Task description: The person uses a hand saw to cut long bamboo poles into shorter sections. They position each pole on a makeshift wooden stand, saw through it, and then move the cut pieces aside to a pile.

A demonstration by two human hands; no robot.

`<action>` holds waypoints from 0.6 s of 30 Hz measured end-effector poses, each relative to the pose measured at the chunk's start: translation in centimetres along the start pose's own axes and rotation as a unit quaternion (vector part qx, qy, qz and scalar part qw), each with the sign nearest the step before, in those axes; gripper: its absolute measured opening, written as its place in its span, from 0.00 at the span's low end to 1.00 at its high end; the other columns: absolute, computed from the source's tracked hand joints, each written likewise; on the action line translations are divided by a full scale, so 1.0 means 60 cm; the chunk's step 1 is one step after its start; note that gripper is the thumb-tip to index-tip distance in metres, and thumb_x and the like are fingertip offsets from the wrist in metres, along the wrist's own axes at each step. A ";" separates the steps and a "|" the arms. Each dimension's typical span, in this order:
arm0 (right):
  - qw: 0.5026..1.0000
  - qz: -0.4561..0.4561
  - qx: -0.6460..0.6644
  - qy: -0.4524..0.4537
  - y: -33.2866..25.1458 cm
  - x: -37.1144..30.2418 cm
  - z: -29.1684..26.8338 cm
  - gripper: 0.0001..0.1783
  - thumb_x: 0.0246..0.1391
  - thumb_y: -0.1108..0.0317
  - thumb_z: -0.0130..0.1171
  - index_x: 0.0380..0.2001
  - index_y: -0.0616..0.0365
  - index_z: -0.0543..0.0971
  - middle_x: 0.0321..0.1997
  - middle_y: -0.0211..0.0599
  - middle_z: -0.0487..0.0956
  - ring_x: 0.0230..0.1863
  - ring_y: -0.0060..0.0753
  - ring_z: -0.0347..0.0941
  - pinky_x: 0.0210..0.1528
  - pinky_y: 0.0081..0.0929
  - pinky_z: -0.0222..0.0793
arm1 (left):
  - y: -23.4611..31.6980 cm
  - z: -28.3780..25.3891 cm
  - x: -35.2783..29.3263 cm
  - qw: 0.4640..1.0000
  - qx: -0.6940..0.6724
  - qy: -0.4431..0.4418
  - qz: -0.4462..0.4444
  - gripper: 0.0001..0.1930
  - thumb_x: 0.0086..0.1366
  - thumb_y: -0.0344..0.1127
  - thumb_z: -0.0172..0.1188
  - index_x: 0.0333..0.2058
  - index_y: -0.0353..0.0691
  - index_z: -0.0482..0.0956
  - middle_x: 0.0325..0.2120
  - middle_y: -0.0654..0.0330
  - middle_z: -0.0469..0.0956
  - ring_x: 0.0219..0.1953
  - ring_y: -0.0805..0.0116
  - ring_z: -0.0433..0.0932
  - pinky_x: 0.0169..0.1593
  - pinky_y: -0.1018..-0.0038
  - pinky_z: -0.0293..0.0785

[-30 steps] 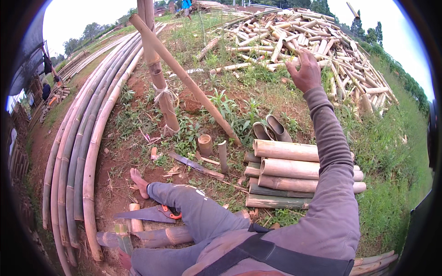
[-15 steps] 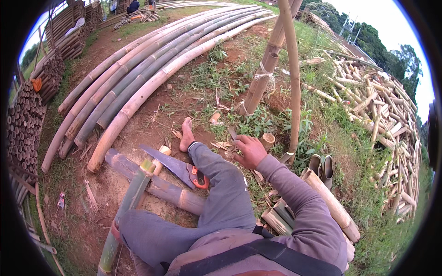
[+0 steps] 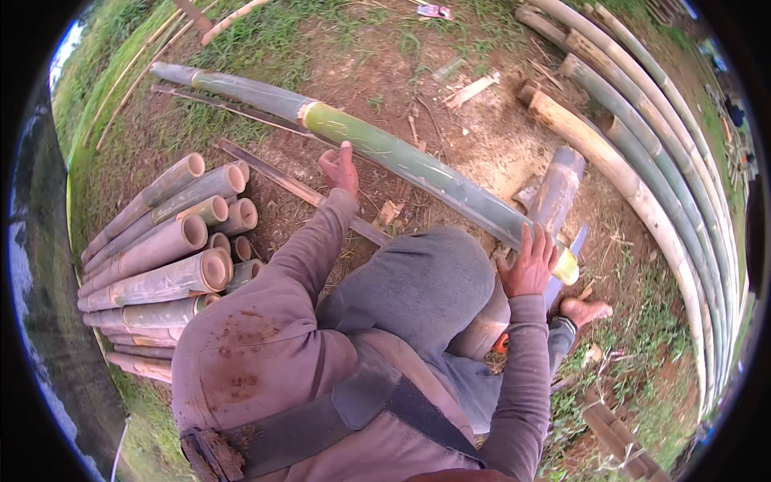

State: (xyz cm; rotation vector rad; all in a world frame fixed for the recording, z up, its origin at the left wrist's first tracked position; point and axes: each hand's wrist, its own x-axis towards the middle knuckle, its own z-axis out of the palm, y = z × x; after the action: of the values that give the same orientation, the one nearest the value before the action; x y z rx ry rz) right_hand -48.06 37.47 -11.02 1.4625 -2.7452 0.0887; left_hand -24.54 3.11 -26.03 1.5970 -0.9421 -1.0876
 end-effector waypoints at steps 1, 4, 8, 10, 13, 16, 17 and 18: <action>1.000 -0.016 -0.007 -0.016 -0.008 0.026 0.023 0.60 0.40 0.51 0.83 0.74 0.49 0.63 0.76 0.45 0.65 0.79 0.53 0.56 0.78 0.64 0.48 | -0.005 -0.005 0.025 0.999 0.020 0.036 -0.017 0.43 0.63 0.62 0.70 0.62 0.32 0.68 0.53 0.44 0.76 0.57 0.53 0.76 0.62 0.59 0.71; 0.996 -0.030 -0.025 -0.079 -0.024 0.087 0.060 0.60 0.38 0.49 0.83 0.73 0.48 0.64 0.72 0.44 0.69 0.76 0.48 0.62 0.77 0.62 0.50 | 0.033 0.009 0.023 0.997 -0.038 0.047 -0.056 0.43 0.65 0.62 0.68 0.63 0.32 0.67 0.57 0.42 0.74 0.59 0.52 0.75 0.64 0.59 0.70; 0.984 -0.072 -0.056 -0.151 -0.002 0.133 0.049 0.58 0.36 0.50 0.83 0.71 0.49 0.66 0.63 0.42 0.76 0.66 0.47 0.73 0.73 0.58 0.57 | 0.021 -0.001 0.084 0.989 -0.111 0.081 -0.057 0.42 0.66 0.63 0.67 0.62 0.31 0.67 0.57 0.43 0.74 0.58 0.54 0.75 0.63 0.60 0.70; 0.985 -0.107 -0.047 -0.124 0.000 0.142 0.012 0.57 0.35 0.51 0.83 0.69 0.51 0.66 0.59 0.42 0.78 0.62 0.48 0.75 0.69 0.56 0.59 | -0.014 -0.043 0.160 0.984 -0.143 0.103 -0.040 0.42 0.67 0.64 0.67 0.61 0.30 0.67 0.57 0.45 0.73 0.58 0.56 0.74 0.63 0.59 0.70; 0.990 -0.125 -0.056 -0.046 0.053 0.106 -0.092 0.56 0.33 0.53 0.82 0.67 0.55 0.67 0.57 0.43 0.79 0.59 0.48 0.76 0.67 0.55 0.60 | 0.024 -0.082 0.235 0.970 -0.222 0.047 -0.083 0.48 0.65 0.69 0.66 0.64 0.29 0.66 0.60 0.43 0.72 0.62 0.52 0.72 0.67 0.55 0.67; 0.982 -0.133 -0.131 0.042 0.156 0.028 -0.186 0.55 0.35 0.56 0.77 0.68 0.57 0.65 0.58 0.47 0.77 0.58 0.51 0.76 0.68 0.57 0.59 | 0.136 -0.065 0.250 0.943 -0.265 -0.001 -0.200 0.51 0.66 0.76 0.58 0.71 0.37 0.64 0.62 0.47 0.73 0.64 0.48 0.70 0.67 0.44 0.65; 0.976 -0.138 -0.155 0.072 0.193 -0.003 -0.209 0.54 0.36 0.57 0.75 0.69 0.58 0.65 0.59 0.49 0.77 0.59 0.52 0.75 0.68 0.57 0.58 | 0.150 -0.073 0.266 0.926 -0.310 -0.032 -0.213 0.50 0.66 0.75 0.58 0.70 0.38 0.65 0.61 0.46 0.73 0.64 0.47 0.71 0.68 0.44 0.65; 0.972 -0.134 -0.171 0.086 0.228 -0.035 -0.228 0.54 0.37 0.56 0.74 0.69 0.58 0.64 0.60 0.50 0.76 0.59 0.53 0.75 0.69 0.58 0.58 | 0.161 -0.074 0.279 0.904 -0.354 -0.068 -0.228 0.49 0.66 0.75 0.58 0.70 0.39 0.66 0.61 0.46 0.74 0.64 0.45 0.72 0.68 0.44 0.66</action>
State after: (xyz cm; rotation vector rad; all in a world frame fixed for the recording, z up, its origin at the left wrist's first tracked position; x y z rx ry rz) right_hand -58.22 47.71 2.00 1.6151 -2.2631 -0.2386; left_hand -15.94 -13.61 -19.66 1.1437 -0.1771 -1.6482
